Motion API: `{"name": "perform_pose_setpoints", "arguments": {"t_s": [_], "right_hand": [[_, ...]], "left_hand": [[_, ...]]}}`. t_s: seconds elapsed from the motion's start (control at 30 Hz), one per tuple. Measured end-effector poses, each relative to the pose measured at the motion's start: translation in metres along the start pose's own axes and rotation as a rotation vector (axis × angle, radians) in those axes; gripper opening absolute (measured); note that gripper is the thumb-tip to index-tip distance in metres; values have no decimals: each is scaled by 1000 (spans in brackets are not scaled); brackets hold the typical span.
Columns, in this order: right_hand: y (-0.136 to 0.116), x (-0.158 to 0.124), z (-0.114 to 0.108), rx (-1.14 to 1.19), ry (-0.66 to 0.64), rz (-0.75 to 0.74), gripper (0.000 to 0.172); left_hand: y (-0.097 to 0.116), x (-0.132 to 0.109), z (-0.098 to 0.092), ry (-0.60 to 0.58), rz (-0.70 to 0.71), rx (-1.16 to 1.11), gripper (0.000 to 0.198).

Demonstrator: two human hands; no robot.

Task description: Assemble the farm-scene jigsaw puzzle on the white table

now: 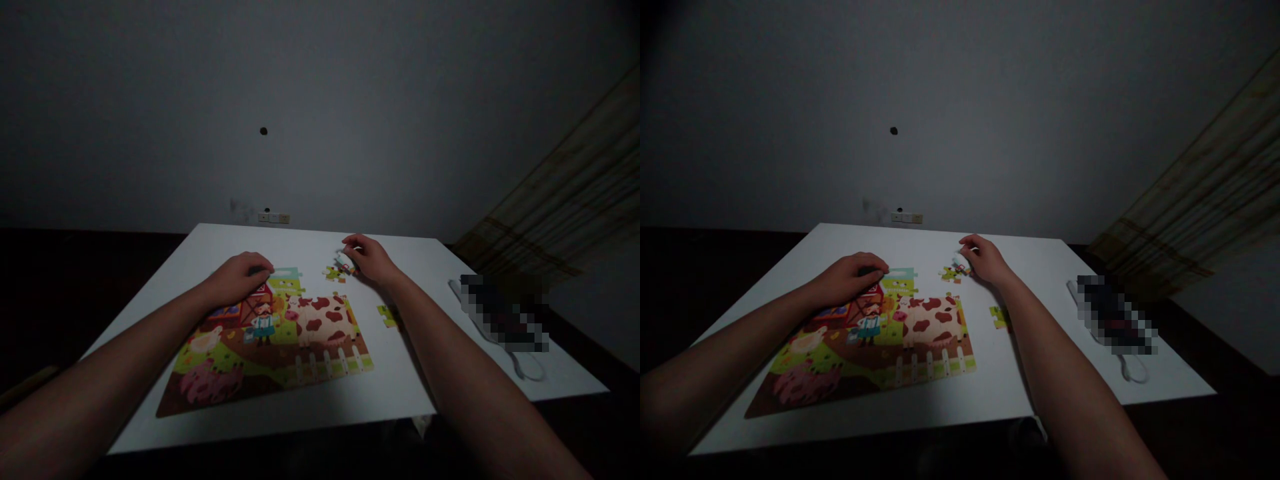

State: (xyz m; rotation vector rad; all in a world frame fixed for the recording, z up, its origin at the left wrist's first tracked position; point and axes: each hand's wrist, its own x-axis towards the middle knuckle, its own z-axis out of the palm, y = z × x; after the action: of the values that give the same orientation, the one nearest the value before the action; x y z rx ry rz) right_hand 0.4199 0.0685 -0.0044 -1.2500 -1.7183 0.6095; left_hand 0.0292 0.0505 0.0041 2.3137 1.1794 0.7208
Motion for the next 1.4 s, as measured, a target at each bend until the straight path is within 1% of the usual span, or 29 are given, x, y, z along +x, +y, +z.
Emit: {"name": "perform_pose_setpoints", "arguments": {"t_s": [0.07,0.13,0.23,0.37,0.43,0.57,0.67,0.8,0.9,1.07,1.1,1.13,1.2,1.27,1.3,1.33,1.37,1.4], "right_hand": [[-2,-1,4,29,-33,53,21],[-4,0,6,-5,-60,76,21],[-6,1,8,-75,-81,38,30],[-2,1,9,-120,-108,-15,34],[-1,0,9,-155,-128,-51,38],[-3,-3,10,-273,-160,-98,42],[-7,-4,11,-366,-204,-144,37],[-11,-3,7,-453,-250,-222,21],[-10,-3,5,-443,-286,-178,12],[-7,-3,5,-370,-309,-135,11],[-10,-2,2,-358,-287,-131,14],[-15,0,-4,-343,-235,-131,18],[-30,4,-23,-298,-49,-151,28],[-53,6,-50,-252,125,-198,35],[-65,6,-64,-247,140,-207,37],[-77,3,-78,-270,102,-197,36],[-88,-3,-89,-319,12,-166,33],[-98,-10,-98,-383,-108,-123,30]], "left_hand": [[0,0,0,0,-1,1,30],[-1,0,0,-1,-4,5,30],[-2,1,0,-3,-3,9,30],[-2,1,1,0,-3,10,30],[-3,1,1,1,-3,9,30],[-3,1,1,-5,7,2,30],[-4,1,1,-6,10,-4,30],[-4,1,2,-4,18,-8,30],[-4,1,2,7,16,-8,30],[-3,1,1,-4,9,11,33],[-3,1,1,-7,9,17,35],[-3,1,1,-6,11,24,36],[-4,2,0,-6,17,41,39],[-5,4,0,-8,25,59,40],[-5,4,0,-12,29,66,41],[-5,4,0,-17,32,71,41],[-6,5,0,-18,33,76,41],[-6,5,0,-17,32,79,42]]}}
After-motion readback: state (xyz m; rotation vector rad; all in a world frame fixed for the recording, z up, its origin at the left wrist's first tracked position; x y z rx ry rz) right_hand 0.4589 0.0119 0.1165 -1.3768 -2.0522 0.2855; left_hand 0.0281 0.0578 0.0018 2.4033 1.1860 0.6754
